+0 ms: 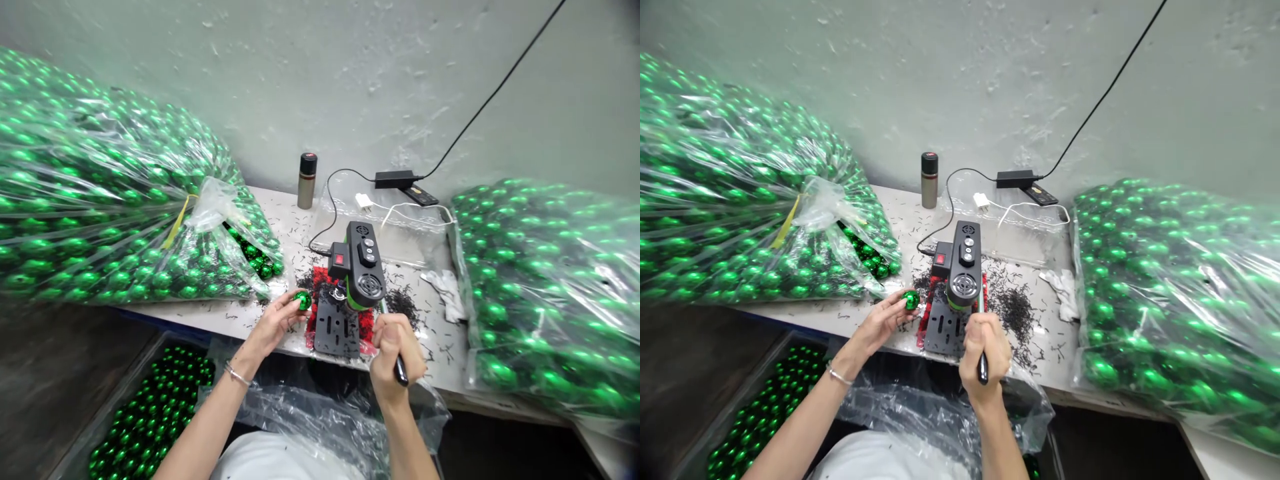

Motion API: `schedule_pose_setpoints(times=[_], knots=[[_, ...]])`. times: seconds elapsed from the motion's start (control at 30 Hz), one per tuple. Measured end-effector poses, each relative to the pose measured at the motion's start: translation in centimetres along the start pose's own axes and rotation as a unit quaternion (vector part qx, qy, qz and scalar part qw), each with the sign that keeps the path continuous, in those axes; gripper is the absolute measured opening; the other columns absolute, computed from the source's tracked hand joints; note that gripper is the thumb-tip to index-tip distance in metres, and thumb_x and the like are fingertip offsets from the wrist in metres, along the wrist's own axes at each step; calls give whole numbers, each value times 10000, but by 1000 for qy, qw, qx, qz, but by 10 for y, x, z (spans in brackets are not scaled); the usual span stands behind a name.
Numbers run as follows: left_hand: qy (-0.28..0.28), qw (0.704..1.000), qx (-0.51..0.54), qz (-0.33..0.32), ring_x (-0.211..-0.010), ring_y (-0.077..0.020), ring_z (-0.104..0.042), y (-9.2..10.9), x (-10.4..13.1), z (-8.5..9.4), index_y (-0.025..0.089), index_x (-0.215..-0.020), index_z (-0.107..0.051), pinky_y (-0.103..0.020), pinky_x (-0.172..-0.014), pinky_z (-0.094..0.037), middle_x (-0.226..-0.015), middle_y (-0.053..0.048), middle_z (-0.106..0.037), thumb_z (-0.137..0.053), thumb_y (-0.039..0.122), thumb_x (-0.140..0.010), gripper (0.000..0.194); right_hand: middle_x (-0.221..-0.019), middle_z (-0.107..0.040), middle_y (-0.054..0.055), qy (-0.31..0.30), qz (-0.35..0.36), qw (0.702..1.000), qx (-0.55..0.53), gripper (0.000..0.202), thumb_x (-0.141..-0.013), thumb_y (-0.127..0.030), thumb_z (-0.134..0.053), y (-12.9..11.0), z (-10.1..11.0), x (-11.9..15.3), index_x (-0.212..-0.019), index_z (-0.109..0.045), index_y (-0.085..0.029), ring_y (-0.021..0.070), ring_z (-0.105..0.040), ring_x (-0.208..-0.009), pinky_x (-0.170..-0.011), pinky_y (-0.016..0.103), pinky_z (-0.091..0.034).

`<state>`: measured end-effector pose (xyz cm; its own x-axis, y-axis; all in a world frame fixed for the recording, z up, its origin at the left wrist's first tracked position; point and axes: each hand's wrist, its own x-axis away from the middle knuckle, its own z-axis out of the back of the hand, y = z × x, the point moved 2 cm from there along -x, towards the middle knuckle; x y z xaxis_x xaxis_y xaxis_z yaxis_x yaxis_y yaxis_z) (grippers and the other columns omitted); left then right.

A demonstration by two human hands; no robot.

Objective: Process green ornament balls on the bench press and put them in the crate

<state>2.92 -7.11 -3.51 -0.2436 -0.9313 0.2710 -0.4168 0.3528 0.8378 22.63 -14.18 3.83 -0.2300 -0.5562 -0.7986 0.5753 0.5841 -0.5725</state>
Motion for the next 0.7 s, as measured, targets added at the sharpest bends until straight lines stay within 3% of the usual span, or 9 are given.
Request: schedule_pose_setpoints(times=[0.13, 0.33, 0.43, 0.53, 0.6, 0.7], knots=[[-11, 998, 50, 21, -886, -187, -713, -12, 1, -14, 177, -1107, -631, -288, -831, -550, -951, -66, -738, -858, 328, -659, 525, -650, -482, -17, -9, 2, 1000, 2, 301, -912, -62, -414, 0, 1, 2, -645, -426, -200, 112, -503, -649, -586, 264, -385], [-1, 1000, -15, -24, -892, -175, -674, -16, 2, -19, 189, -1068, -657, -287, -828, -534, -957, -37, -707, -869, 346, -632, 509, -643, -504, -12, -12, 3, 1000, 8, 303, -930, -97, -412, 1, 1, 0, -649, -461, -200, 123, -544, -669, -602, 266, -432], [-5, 997, -66, -46, -923, -174, -644, -15, 9, -20, 192, -1058, -668, -278, -840, -506, -985, -41, -693, -851, 353, -655, 471, -888, -618, 47, 7, -20, 1000, -2, 68, -914, -222, -535, 5, 1, 6, -898, -598, -201, 142, -604, -743, -602, 273, -487], [-36, 995, -89, -34, -910, -170, -630, -20, 25, -25, 192, -1060, -661, -280, -832, -488, -992, -47, -681, -825, 370, -689, 443, -1097, -614, 99, 61, -122, 990, -26, 473, -848, -322, -663, 7, 5, 32, -1280, -498, -223, 137, -624, -719, -606, 291, -542], [-76, 993, -88, 7, -870, -172, -632, -34, 41, -32, 198, -1073, -649, -293, -799, -491, -969, -51, -680, -816, 391, -692, 459, -1008, -650, 83, 55, -223, 973, -23, 524, -872, -337, -634, 6, 8, 60, -1348, -452, -217, 164, -659, -780, -667, 307, -575], [-138, 982, -108, 64, -853, -196, -657, -68, 64, -42, 265, -1138, -621, -309, -731, -503, -1020, -67, -704, -845, 358, -632, 562, -1105, -695, 108, -58, -346, 936, -23, 495, -846, -487, -633, 3, 18, 112, -1250, -583, -205, 230, -689, -948, -758, 321, -603]])
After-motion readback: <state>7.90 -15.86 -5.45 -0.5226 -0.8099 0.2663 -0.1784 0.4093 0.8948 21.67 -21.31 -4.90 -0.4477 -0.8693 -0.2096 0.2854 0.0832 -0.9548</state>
